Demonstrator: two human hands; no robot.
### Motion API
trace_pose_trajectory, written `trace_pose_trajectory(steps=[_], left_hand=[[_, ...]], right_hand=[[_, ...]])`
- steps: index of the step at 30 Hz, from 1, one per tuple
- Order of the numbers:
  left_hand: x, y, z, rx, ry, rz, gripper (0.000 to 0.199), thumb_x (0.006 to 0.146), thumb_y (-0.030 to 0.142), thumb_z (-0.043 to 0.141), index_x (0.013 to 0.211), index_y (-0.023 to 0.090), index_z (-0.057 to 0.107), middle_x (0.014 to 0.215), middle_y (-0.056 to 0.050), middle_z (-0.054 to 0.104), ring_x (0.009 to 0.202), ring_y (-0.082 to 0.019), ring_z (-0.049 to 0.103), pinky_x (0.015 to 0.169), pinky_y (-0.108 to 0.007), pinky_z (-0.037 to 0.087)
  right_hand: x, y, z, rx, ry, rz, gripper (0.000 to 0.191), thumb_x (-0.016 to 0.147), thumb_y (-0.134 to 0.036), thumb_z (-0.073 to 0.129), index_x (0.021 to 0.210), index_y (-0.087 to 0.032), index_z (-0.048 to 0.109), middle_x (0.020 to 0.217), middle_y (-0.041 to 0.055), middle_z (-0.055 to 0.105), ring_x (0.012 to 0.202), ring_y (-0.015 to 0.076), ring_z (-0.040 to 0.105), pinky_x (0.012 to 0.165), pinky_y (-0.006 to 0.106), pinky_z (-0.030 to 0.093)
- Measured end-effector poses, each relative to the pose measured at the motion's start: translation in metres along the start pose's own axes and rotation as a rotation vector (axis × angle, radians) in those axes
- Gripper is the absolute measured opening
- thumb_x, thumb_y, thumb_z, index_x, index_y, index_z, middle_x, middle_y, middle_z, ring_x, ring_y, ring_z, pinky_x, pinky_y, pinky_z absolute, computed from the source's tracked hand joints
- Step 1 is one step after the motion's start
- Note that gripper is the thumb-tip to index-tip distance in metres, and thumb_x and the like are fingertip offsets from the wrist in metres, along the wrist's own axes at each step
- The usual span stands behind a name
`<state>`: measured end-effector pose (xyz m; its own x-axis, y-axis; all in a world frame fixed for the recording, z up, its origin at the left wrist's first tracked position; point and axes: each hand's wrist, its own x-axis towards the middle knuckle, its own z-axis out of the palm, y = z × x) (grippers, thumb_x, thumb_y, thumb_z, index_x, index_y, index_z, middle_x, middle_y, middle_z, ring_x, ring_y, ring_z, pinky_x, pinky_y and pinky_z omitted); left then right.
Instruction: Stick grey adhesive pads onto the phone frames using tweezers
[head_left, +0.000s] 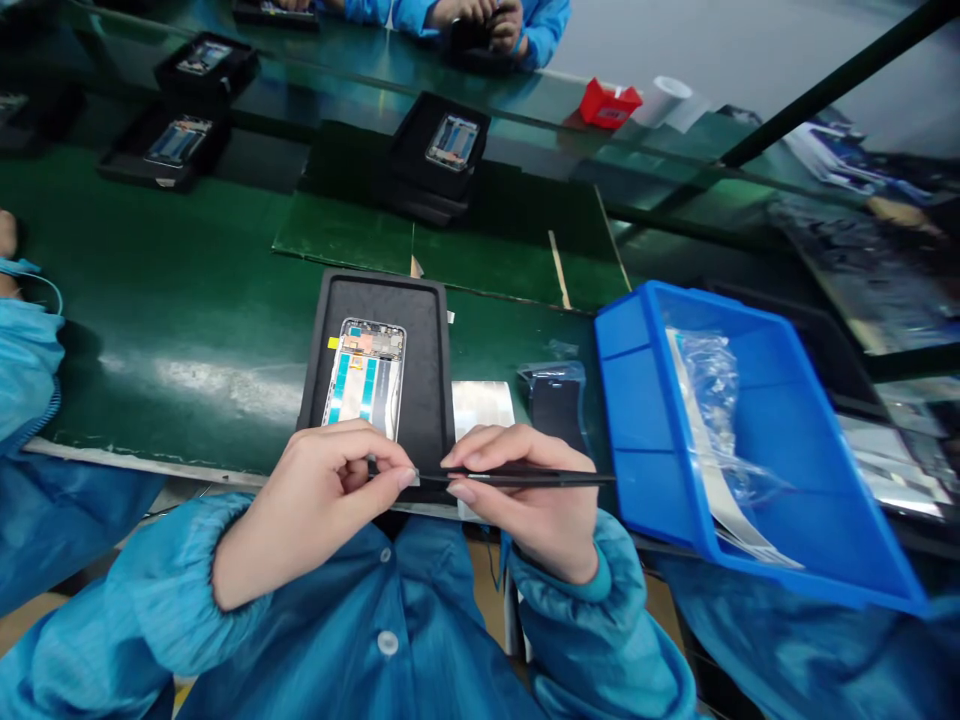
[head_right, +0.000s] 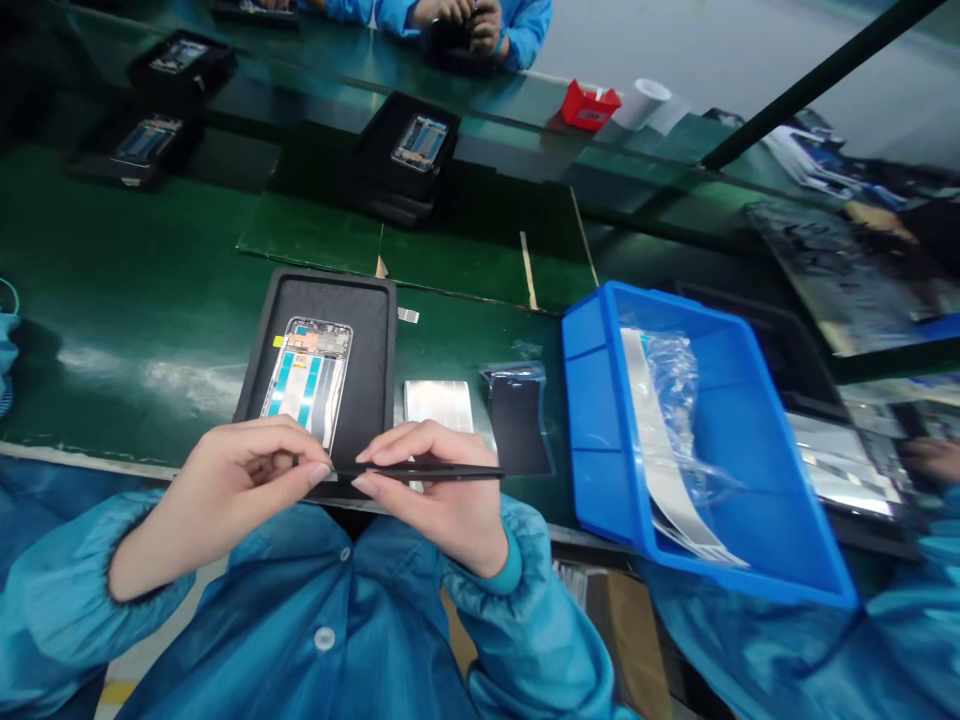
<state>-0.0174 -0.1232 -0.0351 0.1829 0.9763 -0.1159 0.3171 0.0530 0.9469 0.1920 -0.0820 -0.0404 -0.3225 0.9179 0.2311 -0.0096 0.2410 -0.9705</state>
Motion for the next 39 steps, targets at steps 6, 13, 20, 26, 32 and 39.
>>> trace_pose_trajectory(steps=[6, 13, 20, 26, 32, 39], left_hand=[[-0.001, -0.005, -0.017, 0.1, 0.1, 0.062, 0.016, 0.09, 0.032, 0.066, 0.1, 0.024, 0.075, 0.085, 0.001, 0.068, 0.055, -0.007, 0.047, 0.052, -0.023, 0.04], [0.029, -0.082, -0.05, 0.057, 0.443, -0.122, 0.055, 0.096, 0.049, 0.052, 0.142, 0.021, 0.052, 0.145, -0.01, 0.055, 0.128, -0.024, 0.055, 0.11, -0.042, 0.045], [0.016, -0.098, -0.007, -0.23, 0.382, -0.178, 0.059, 0.101, 0.054, 0.038, 0.155, 0.031, 0.033, 0.163, 0.0, 0.032, 0.152, -0.024, 0.028, 0.127, -0.043, 0.024], [0.008, -0.089, 0.004, -0.141, 0.375, -0.18, 0.055, 0.104, 0.045, 0.034, 0.157, 0.033, 0.027, 0.165, 0.0, 0.029, 0.152, -0.024, 0.026, 0.127, -0.044, 0.023], [0.018, -0.061, -0.033, 0.394, 0.296, 0.196, 0.054, 0.09, 0.029, 0.059, 0.142, 0.025, 0.045, 0.152, -0.011, 0.04, 0.144, -0.03, 0.034, 0.119, -0.051, 0.033], [0.008, -0.027, -0.05, 0.737, -0.029, 0.383, 0.045, 0.075, 0.042, 0.074, 0.114, 0.023, 0.063, 0.127, -0.011, 0.058, 0.133, -0.04, 0.038, 0.11, -0.062, 0.031]], right_hand=[[0.002, 0.0, 0.004, -0.016, 0.07, 0.017, 0.017, 0.071, -0.013, 0.085, 0.076, -0.023, 0.071, 0.076, 0.0041, 0.078, 0.068, 0.0193, 0.074, 0.063, 0.031, 0.061], [0.027, 0.019, 0.011, -0.099, 0.262, 0.162, 0.016, 0.072, -0.026, 0.087, 0.076, -0.023, 0.072, 0.075, 0.0025, 0.076, 0.07, 0.0186, 0.072, 0.065, 0.03, 0.058], [0.068, 0.014, 0.028, -0.21, 0.237, 0.336, 0.021, 0.072, -0.034, 0.085, 0.073, -0.018, 0.072, 0.071, 0.0046, 0.073, 0.062, 0.0165, 0.066, 0.058, 0.027, 0.052], [0.075, 0.015, 0.027, -0.152, 0.19, 0.438, 0.024, 0.068, -0.034, 0.088, 0.071, -0.018, 0.07, 0.069, 0.0037, 0.073, 0.061, 0.0167, 0.068, 0.056, 0.026, 0.055], [0.073, 0.017, 0.031, -0.188, 0.175, 0.434, 0.023, 0.071, -0.035, 0.086, 0.073, -0.019, 0.071, 0.071, 0.0037, 0.074, 0.064, 0.0181, 0.071, 0.057, 0.027, 0.058], [0.075, 0.018, 0.031, -0.214, 0.169, 0.4, 0.021, 0.072, -0.035, 0.085, 0.073, -0.019, 0.071, 0.07, 0.0032, 0.073, 0.062, 0.0179, 0.069, 0.055, 0.027, 0.056]])
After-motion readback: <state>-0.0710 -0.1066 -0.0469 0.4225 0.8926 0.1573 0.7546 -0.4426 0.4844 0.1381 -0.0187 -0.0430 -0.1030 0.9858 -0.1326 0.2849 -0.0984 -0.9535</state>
